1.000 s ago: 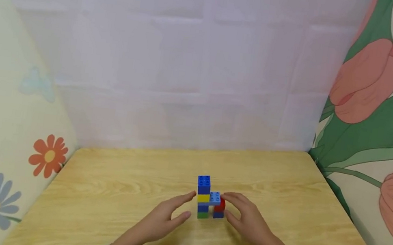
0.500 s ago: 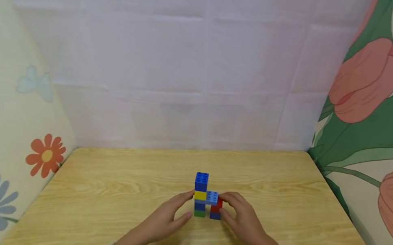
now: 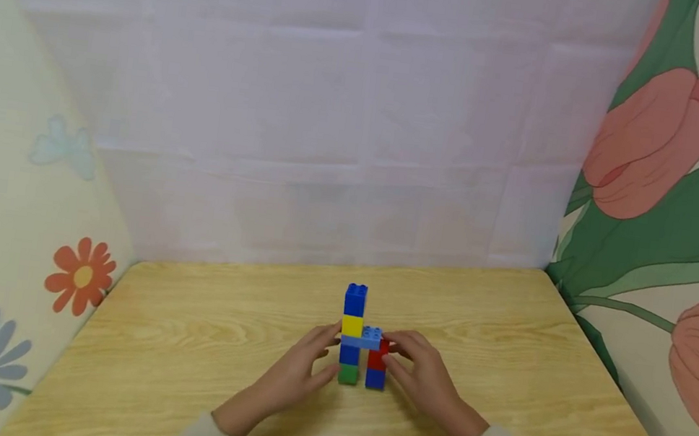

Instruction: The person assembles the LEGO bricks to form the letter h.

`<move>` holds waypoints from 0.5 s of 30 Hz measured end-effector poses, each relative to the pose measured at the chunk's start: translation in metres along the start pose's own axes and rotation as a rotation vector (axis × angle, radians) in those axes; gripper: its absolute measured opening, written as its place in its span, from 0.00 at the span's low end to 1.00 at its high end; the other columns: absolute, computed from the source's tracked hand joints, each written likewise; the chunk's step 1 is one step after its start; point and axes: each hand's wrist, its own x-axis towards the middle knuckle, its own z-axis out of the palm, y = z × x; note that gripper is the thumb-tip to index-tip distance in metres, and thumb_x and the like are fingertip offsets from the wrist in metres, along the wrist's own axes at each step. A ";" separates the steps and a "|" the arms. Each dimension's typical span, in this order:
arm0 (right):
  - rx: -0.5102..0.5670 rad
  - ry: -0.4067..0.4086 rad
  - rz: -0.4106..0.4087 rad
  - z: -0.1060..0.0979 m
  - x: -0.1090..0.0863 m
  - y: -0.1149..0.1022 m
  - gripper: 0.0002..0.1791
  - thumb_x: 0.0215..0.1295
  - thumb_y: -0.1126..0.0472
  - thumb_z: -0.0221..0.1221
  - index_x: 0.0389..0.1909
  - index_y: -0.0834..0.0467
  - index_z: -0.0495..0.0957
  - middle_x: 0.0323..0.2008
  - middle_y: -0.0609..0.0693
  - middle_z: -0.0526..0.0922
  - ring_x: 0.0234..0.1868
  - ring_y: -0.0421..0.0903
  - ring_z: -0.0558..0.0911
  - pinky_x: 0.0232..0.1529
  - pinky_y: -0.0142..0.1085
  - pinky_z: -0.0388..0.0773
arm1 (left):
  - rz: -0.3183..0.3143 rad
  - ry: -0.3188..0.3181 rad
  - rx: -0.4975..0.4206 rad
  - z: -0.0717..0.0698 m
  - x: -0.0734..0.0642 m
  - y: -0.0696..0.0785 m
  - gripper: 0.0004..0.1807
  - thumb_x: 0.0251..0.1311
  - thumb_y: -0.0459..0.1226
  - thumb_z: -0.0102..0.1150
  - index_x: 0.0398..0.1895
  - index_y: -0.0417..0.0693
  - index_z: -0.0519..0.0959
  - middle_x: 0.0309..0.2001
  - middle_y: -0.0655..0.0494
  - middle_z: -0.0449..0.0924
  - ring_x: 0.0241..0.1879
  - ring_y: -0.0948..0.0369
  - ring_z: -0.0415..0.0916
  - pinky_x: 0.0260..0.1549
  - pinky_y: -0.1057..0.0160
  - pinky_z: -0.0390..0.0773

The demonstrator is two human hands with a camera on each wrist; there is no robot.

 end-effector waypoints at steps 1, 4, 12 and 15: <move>0.018 -0.006 0.013 0.001 0.001 0.000 0.17 0.66 0.62 0.62 0.56 0.54 0.77 0.50 0.47 0.79 0.47 0.43 0.82 0.48 0.36 0.81 | -0.002 0.003 0.002 0.000 0.002 -0.002 0.38 0.68 0.35 0.57 0.76 0.43 0.51 0.68 0.46 0.61 0.62 0.53 0.69 0.57 0.57 0.74; 0.053 -0.015 0.048 0.005 0.004 0.001 0.17 0.67 0.61 0.61 0.56 0.53 0.77 0.51 0.47 0.79 0.47 0.43 0.82 0.48 0.36 0.80 | 0.001 0.009 -0.001 -0.002 0.006 -0.006 0.38 0.67 0.33 0.57 0.76 0.42 0.51 0.67 0.45 0.61 0.61 0.53 0.70 0.57 0.58 0.74; 0.069 0.000 0.031 0.012 0.011 0.010 0.19 0.68 0.60 0.60 0.59 0.53 0.77 0.51 0.47 0.79 0.46 0.44 0.82 0.48 0.36 0.80 | -0.008 0.042 0.019 0.000 0.015 -0.015 0.41 0.65 0.31 0.58 0.77 0.44 0.48 0.65 0.46 0.62 0.58 0.55 0.71 0.56 0.59 0.75; 0.076 -0.014 0.036 0.014 0.014 0.012 0.21 0.68 0.60 0.59 0.61 0.50 0.75 0.50 0.45 0.79 0.47 0.42 0.82 0.48 0.34 0.80 | -0.040 0.053 0.014 0.000 0.017 -0.016 0.41 0.65 0.30 0.58 0.77 0.44 0.49 0.65 0.46 0.62 0.57 0.55 0.71 0.56 0.59 0.75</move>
